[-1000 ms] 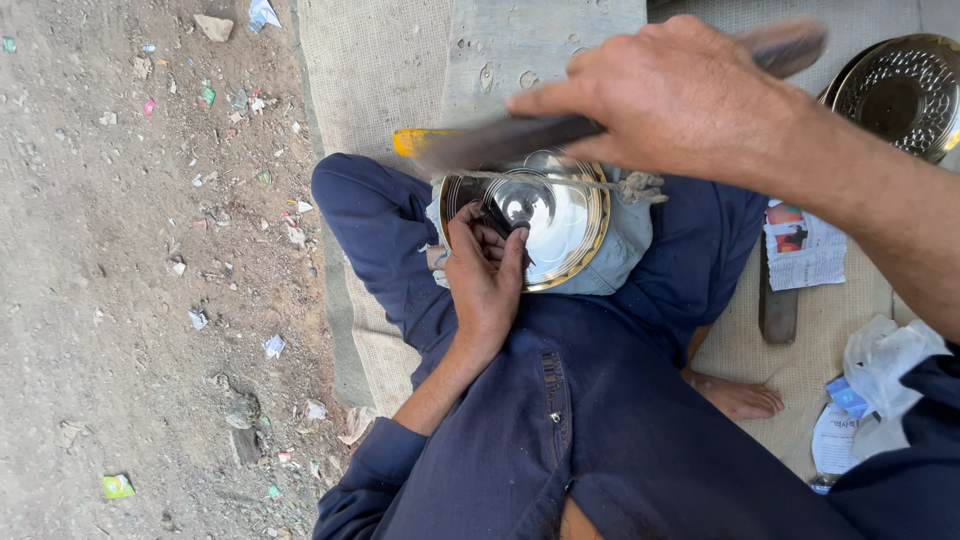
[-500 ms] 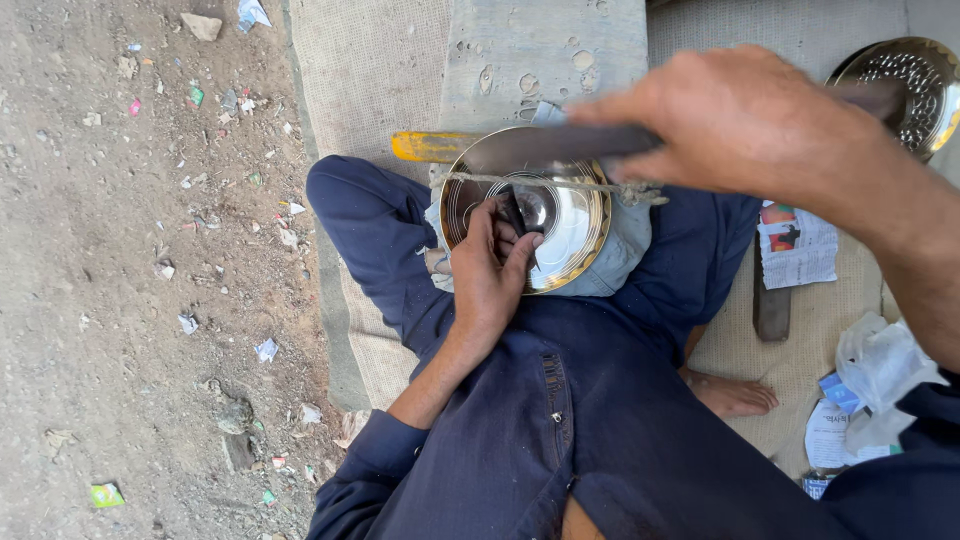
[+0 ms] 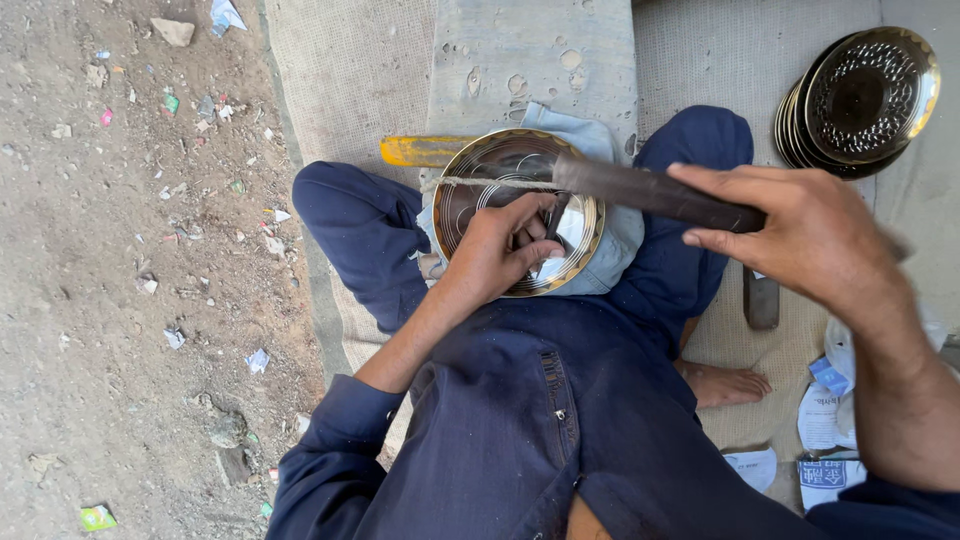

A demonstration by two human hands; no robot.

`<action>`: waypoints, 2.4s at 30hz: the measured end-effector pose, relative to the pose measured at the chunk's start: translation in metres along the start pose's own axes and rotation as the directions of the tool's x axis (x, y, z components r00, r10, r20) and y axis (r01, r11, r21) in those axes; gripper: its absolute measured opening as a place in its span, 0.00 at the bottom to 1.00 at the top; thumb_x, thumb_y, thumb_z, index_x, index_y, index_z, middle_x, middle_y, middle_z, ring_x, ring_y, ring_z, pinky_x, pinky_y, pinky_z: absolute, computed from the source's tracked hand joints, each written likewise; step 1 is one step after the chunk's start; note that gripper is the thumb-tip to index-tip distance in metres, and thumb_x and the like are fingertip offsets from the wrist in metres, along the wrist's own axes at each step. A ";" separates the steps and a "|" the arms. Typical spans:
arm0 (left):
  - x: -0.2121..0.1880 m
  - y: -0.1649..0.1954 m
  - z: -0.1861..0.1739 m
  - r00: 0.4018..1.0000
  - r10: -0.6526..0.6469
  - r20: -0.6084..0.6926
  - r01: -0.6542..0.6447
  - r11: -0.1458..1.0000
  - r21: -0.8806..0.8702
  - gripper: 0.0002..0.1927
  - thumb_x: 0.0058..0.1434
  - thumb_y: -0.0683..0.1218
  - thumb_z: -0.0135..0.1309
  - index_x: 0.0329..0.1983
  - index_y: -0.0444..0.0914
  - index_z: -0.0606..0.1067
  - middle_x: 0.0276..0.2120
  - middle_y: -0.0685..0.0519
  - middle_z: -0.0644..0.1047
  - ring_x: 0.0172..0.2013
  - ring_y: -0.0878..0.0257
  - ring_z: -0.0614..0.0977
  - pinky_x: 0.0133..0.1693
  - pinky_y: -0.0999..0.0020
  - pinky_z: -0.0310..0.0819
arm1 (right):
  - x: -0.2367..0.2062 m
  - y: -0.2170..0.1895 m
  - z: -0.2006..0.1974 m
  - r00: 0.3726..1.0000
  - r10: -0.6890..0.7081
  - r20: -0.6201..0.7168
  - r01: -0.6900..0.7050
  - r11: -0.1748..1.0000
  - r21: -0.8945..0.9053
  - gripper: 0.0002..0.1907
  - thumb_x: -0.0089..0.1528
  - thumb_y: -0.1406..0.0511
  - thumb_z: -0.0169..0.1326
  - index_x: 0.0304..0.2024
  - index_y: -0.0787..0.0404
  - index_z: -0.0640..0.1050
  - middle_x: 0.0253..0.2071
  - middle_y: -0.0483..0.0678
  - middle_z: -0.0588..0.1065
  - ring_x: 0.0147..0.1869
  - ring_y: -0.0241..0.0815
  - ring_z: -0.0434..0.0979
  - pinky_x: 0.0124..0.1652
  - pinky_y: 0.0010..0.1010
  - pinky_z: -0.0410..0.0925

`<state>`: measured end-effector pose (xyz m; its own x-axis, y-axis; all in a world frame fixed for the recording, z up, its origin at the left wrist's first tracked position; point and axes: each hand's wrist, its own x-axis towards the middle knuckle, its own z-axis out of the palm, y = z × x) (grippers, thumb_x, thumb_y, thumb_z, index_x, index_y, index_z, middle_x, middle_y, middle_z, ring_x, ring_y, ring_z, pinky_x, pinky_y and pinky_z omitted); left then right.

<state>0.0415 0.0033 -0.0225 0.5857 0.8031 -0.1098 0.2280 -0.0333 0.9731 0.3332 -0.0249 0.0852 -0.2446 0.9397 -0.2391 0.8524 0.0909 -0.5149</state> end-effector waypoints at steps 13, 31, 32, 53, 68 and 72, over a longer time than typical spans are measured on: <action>0.016 -0.004 -0.030 0.932 0.179 0.315 -0.201 0.979 0.040 0.27 0.61 0.40 0.63 0.64 0.38 0.71 0.30 0.53 0.78 0.26 0.65 0.79 0.30 0.67 0.73 | -0.064 0.016 0.084 0.883 0.135 -0.449 -0.122 0.991 0.058 0.35 0.58 0.70 0.71 0.68 0.60 0.76 0.45 0.53 0.79 0.48 0.31 0.76 0.45 0.26 0.69; 0.021 -0.011 -0.024 0.880 0.317 0.354 -0.361 0.930 0.064 0.26 0.62 0.42 0.63 0.63 0.39 0.74 0.32 0.53 0.81 0.31 0.60 0.83 0.37 0.63 0.76 | -0.077 0.043 0.136 0.898 0.111 -0.425 0.003 0.966 0.258 0.34 0.58 0.70 0.68 0.67 0.61 0.74 0.61 0.59 0.78 0.63 0.45 0.79 0.60 0.34 0.73; 0.020 -0.010 -0.024 0.904 0.242 0.352 -0.287 0.954 0.082 0.26 0.61 0.42 0.63 0.63 0.39 0.74 0.30 0.53 0.81 0.28 0.62 0.82 0.34 0.64 0.75 | -0.076 0.041 0.136 0.895 0.187 -0.406 -0.036 0.935 0.352 0.35 0.57 0.70 0.68 0.67 0.61 0.74 0.60 0.58 0.78 0.61 0.44 0.79 0.59 0.33 0.73; -0.025 -0.004 0.009 0.966 -0.077 -0.248 0.106 0.989 0.103 0.27 0.58 0.39 0.66 0.61 0.34 0.74 0.24 0.53 0.75 0.23 0.69 0.72 0.29 0.72 0.69 | 0.023 0.010 0.026 0.993 0.075 0.087 -0.074 0.997 -0.008 0.35 0.58 0.55 0.67 0.69 0.38 0.74 0.45 0.47 0.82 0.41 0.44 0.83 0.40 0.36 0.73; -0.043 -0.003 0.043 0.765 -0.178 -0.619 0.260 0.964 0.045 0.22 0.61 0.38 0.65 0.56 0.32 0.71 0.25 0.56 0.75 0.25 0.71 0.74 0.28 0.76 0.71 | 0.092 -0.027 -0.002 0.953 -0.267 0.142 0.297 0.913 -0.279 0.36 0.55 0.49 0.67 0.67 0.34 0.74 0.34 0.52 0.81 0.37 0.54 0.82 0.39 0.45 0.74; -0.041 -0.009 0.046 0.763 -0.165 -0.626 0.172 0.984 -0.049 0.23 0.63 0.37 0.63 0.59 0.32 0.69 0.29 0.56 0.74 0.27 0.72 0.76 0.30 0.76 0.74 | 0.091 -0.031 -0.008 0.940 -0.282 0.191 0.339 0.837 -0.430 0.39 0.51 0.48 0.67 0.66 0.31 0.75 0.37 0.47 0.82 0.35 0.52 0.83 0.36 0.45 0.75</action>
<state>0.0509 -0.0567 -0.0360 -0.0774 0.9901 -0.1171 0.2871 0.1347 0.9484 0.2880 0.0604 0.0859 -0.5587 0.7950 -0.2362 0.8293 0.5359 -0.1581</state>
